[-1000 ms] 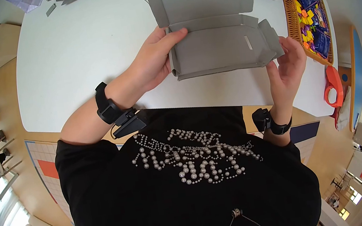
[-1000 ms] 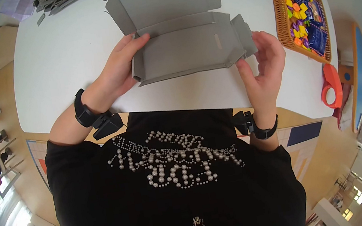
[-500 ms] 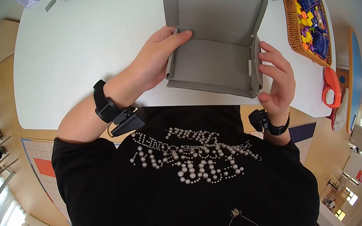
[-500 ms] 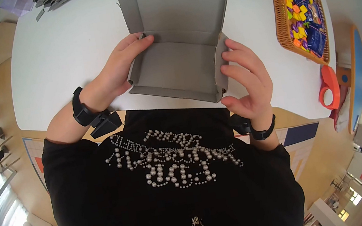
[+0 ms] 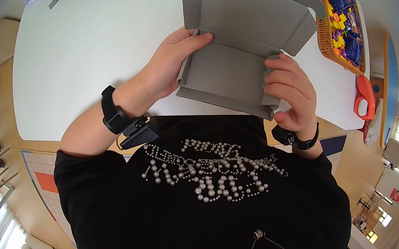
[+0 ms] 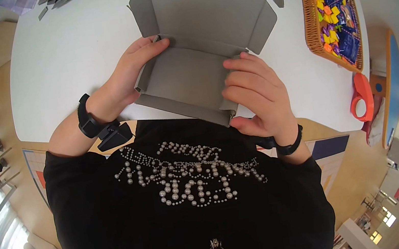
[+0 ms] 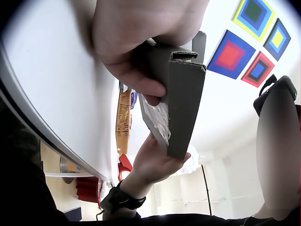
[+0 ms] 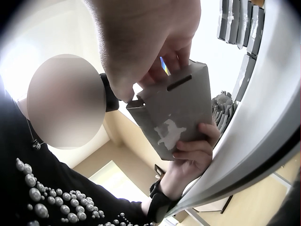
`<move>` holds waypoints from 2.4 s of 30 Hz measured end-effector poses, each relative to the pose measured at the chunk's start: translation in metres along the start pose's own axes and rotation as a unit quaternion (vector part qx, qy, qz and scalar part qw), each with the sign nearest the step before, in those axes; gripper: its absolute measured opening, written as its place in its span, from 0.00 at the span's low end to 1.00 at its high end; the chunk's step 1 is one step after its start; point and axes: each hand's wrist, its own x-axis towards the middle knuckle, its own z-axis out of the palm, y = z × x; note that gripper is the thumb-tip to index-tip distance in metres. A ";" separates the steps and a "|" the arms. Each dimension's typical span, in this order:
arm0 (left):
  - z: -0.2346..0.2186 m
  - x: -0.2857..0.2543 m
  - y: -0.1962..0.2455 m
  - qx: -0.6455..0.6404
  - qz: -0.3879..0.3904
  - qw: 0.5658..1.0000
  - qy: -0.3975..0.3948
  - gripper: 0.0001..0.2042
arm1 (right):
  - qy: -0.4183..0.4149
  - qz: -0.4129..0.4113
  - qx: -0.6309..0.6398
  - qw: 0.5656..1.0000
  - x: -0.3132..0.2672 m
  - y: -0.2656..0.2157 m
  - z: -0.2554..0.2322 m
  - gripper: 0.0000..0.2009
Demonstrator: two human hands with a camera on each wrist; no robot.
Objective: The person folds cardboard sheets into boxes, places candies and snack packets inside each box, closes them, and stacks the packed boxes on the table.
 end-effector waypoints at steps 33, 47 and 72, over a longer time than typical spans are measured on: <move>-0.008 0.007 -0.026 0.079 0.076 0.992 -0.068 0.22 | -0.092 0.122 -0.132 0.979 0.001 -0.006 -0.005 0.23; -0.008 0.005 -0.028 0.146 0.067 0.985 -0.056 0.18 | -0.076 0.125 -0.105 0.984 0.003 -0.011 0.018 0.09; -0.002 0.003 -0.018 0.061 0.050 0.991 -0.109 0.33 | 0.020 0.179 -0.094 0.979 0.005 -0.008 0.030 0.11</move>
